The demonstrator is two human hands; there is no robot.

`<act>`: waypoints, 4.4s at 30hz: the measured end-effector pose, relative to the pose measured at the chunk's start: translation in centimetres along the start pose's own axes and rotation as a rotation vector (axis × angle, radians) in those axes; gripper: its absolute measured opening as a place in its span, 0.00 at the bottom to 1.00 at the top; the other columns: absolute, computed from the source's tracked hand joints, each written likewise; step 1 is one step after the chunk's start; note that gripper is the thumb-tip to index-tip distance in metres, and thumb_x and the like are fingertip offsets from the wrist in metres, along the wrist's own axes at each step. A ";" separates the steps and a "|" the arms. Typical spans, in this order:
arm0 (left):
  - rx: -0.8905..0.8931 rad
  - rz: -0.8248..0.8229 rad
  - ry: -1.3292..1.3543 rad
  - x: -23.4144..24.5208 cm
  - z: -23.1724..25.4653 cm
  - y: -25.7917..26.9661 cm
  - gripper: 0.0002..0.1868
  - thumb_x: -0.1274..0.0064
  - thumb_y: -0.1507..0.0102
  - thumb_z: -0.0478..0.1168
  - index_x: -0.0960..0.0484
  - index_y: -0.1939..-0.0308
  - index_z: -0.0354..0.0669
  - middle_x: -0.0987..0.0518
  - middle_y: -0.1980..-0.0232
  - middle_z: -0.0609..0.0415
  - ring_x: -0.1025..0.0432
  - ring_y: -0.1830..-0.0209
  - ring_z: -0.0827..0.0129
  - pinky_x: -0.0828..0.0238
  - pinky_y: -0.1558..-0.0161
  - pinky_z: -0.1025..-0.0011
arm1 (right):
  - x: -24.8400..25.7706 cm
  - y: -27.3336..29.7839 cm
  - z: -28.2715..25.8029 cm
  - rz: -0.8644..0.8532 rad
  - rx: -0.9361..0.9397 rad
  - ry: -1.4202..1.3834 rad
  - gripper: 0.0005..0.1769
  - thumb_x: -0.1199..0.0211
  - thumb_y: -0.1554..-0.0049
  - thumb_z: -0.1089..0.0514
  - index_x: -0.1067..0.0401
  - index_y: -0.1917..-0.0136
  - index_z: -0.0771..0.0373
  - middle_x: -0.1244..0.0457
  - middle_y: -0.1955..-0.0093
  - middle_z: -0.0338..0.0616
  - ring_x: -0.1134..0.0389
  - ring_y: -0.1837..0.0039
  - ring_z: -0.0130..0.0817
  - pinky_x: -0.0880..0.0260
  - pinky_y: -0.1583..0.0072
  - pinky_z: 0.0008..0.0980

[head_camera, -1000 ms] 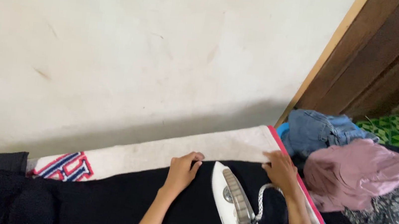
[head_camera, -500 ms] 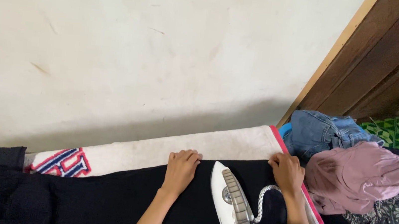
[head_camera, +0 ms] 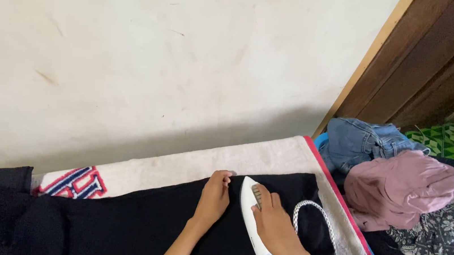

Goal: Ironing a pair of black pants and then folding them.

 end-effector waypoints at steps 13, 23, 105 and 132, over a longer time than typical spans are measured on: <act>-0.038 0.008 -0.160 -1.0 0.1 0.8 0.12 0.50 0.34 0.32 0.24 0.47 0.35 0.23 0.52 0.44 0.26 0.52 0.51 0.28 0.49 0.62 | 0.2 0.1 3.1 0.294 0.236 -0.253 0.24 0.40 0.39 0.63 0.34 0.29 0.57 0.32 0.50 0.61 0.27 0.58 0.50 0.28 0.60 0.35; -0.230 -0.100 -0.409 -2.0 2.1 1.1 0.17 0.47 0.34 0.41 0.23 0.44 0.35 0.28 0.45 0.47 0.33 0.43 0.54 0.34 0.43 0.58 | 4.0 -3.4 19.0 0.088 -0.533 -0.166 0.27 0.43 0.42 0.57 0.30 0.29 0.49 0.31 0.70 0.53 0.30 0.73 0.35 0.28 0.62 0.37; -0.327 -0.042 -0.310 -1.2 2.4 2.3 0.11 0.46 0.37 0.34 0.21 0.51 0.37 0.24 0.44 0.48 0.31 0.40 0.52 0.34 0.41 0.58 | 4.2 2.5 16.2 -0.105 -0.579 -0.391 0.34 0.41 0.46 0.64 0.32 0.27 0.47 0.35 0.69 0.46 0.40 0.74 0.29 0.35 0.69 0.35; -0.274 -0.039 -0.264 0.7 1.0 1.5 0.11 0.46 0.37 0.33 0.21 0.50 0.38 0.23 0.43 0.47 0.30 0.41 0.50 0.34 0.41 0.57 | -2.2 -3.1 10.2 -0.126 -0.447 -0.621 0.33 0.39 0.46 0.65 0.34 0.27 0.53 0.35 0.69 0.41 0.39 0.75 0.26 0.35 0.69 0.30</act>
Point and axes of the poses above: each hand's wrist, its own y-axis away from the middle knuckle, its own x-axis out of the back of the hand, z = x × y, the point moved 9 cm from there along -y, towards the middle knuckle
